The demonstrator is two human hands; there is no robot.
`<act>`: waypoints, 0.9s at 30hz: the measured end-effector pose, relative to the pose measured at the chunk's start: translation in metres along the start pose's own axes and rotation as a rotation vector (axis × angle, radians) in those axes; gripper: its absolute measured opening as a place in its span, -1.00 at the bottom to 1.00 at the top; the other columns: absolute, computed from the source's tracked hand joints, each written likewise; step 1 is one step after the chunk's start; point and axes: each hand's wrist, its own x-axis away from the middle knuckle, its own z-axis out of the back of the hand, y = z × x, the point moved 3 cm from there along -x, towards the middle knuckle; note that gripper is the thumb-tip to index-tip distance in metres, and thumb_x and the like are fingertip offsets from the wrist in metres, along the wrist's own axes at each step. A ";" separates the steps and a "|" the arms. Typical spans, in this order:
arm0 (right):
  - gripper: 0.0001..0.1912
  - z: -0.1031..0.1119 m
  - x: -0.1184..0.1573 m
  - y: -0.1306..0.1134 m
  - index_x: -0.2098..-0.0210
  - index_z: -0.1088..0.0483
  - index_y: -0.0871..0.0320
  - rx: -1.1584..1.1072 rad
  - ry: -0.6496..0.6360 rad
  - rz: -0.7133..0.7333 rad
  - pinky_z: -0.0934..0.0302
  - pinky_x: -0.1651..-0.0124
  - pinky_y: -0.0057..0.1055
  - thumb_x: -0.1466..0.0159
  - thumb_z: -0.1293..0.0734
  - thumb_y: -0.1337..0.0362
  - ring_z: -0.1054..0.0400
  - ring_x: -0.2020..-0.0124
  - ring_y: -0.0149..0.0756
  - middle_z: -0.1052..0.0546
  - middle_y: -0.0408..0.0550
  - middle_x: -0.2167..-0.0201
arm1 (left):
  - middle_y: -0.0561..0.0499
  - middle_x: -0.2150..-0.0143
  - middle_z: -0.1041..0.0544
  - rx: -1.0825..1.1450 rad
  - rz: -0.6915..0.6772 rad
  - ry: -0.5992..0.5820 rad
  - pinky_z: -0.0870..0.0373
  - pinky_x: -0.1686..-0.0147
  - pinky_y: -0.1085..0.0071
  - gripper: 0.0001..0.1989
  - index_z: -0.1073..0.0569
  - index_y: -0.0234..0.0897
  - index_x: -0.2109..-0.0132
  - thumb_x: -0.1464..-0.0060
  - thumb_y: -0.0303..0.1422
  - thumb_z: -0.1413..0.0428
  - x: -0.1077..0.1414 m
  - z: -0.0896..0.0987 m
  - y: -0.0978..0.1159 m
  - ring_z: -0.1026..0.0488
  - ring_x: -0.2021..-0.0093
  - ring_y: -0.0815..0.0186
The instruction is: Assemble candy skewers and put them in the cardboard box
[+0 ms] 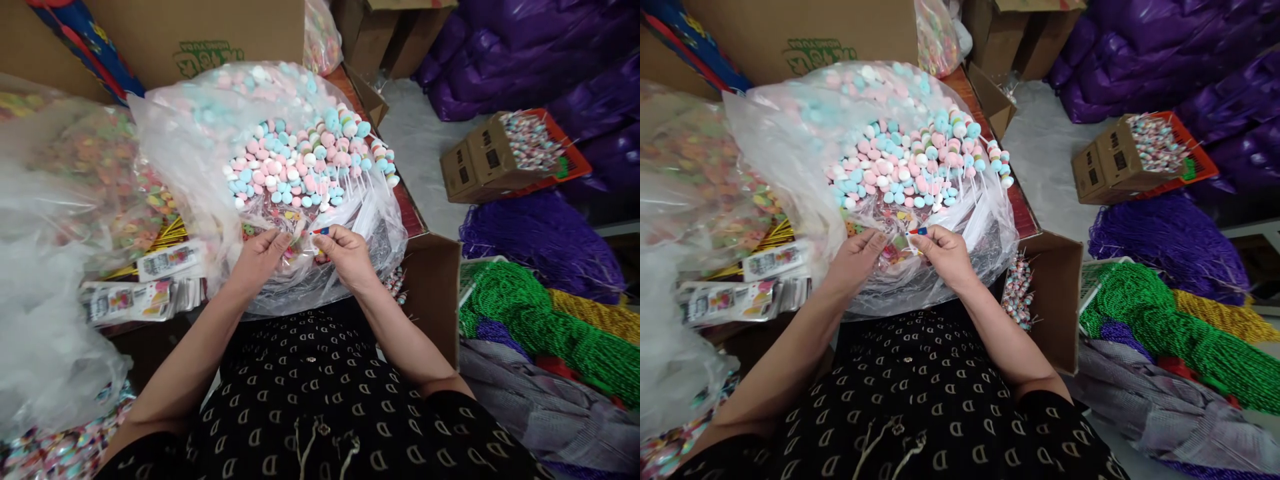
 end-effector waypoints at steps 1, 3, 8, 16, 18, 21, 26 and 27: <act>-0.41 0.001 0.000 0.000 0.52 -0.36 0.10 0.011 0.036 0.012 -0.25 0.56 -0.48 -0.01 -0.56 -0.26 -0.19 0.64 -0.48 -0.33 -0.30 0.67 | 0.12 0.55 -0.40 0.086 0.064 -0.084 -0.19 0.58 0.45 -0.55 -0.45 -0.22 0.38 -0.05 0.08 -0.29 0.000 -0.002 -0.002 -0.24 0.60 0.42; -0.38 0.003 0.002 0.000 0.56 -0.31 0.09 0.042 0.094 0.049 -0.23 0.57 -0.48 -0.04 -0.52 -0.31 -0.18 0.66 -0.48 -0.29 -0.31 0.69 | 0.08 0.47 -0.50 0.183 0.160 -0.235 -0.20 0.60 0.45 -0.54 -0.55 -0.24 0.25 0.10 0.03 -0.41 0.001 -0.005 -0.005 -0.28 0.61 0.43; -0.33 0.007 0.003 -0.002 0.66 -0.24 0.10 0.112 0.109 0.110 -0.18 0.57 -0.50 -0.12 -0.46 -0.32 -0.15 0.65 -0.48 -0.26 -0.28 0.73 | 0.05 0.45 -0.56 0.193 0.124 -0.160 -0.24 0.52 0.46 -0.57 -0.58 -0.28 0.29 0.14 -0.03 -0.45 0.002 0.001 -0.007 -0.31 0.54 0.42; -0.53 -0.001 -0.001 -0.002 0.35 -0.54 0.11 -0.033 -0.015 0.044 -0.30 0.46 -0.48 0.01 -0.60 -0.12 -0.34 0.49 -0.43 -0.55 -0.18 0.45 | 0.11 0.56 -0.44 -0.100 -0.039 -0.170 -0.23 0.45 0.45 -0.58 -0.45 -0.25 0.40 -0.20 0.00 -0.19 0.003 0.004 0.002 -0.32 0.52 0.40; -0.55 0.000 0.000 -0.001 0.42 -0.51 0.12 0.005 0.031 0.046 -0.26 0.51 -0.47 -0.04 -0.57 -0.13 -0.27 0.56 -0.43 -0.48 -0.22 0.55 | 0.07 0.55 -0.48 -0.157 -0.059 -0.116 -0.30 0.39 0.43 -0.60 -0.44 -0.25 0.43 -0.21 -0.03 -0.18 0.001 0.005 0.003 -0.40 0.48 0.36; -0.52 0.001 0.001 -0.001 0.53 -0.40 0.11 0.106 0.106 0.084 -0.18 0.53 -0.47 -0.11 -0.51 -0.15 -0.14 0.62 -0.46 -0.31 -0.29 0.68 | 0.10 0.52 -0.50 -0.055 -0.023 -0.012 -0.32 0.43 0.43 -0.68 -0.51 -0.24 0.30 -0.13 -0.07 -0.25 -0.003 0.003 -0.001 -0.39 0.53 0.38; -0.39 -0.003 -0.005 -0.009 0.66 -0.15 0.09 0.321 0.118 0.233 -0.07 0.50 -0.45 -0.28 -0.36 -0.17 -0.05 0.60 -0.46 -0.16 -0.27 0.70 | 0.21 0.63 -0.25 0.266 -0.008 0.056 -0.30 0.51 0.47 -0.52 -0.35 -0.22 0.43 -0.02 0.03 -0.35 -0.002 -0.007 -0.003 -0.21 0.62 0.47; -0.41 -0.004 -0.004 -0.015 0.65 -0.19 0.09 0.350 0.112 0.265 -0.10 0.48 -0.43 -0.30 -0.35 -0.15 -0.11 0.59 -0.44 -0.21 -0.25 0.68 | 0.23 0.63 -0.20 0.303 -0.012 0.075 -0.30 0.53 0.47 -0.48 -0.31 -0.21 0.45 0.01 0.07 -0.36 -0.002 -0.008 -0.002 -0.18 0.63 0.49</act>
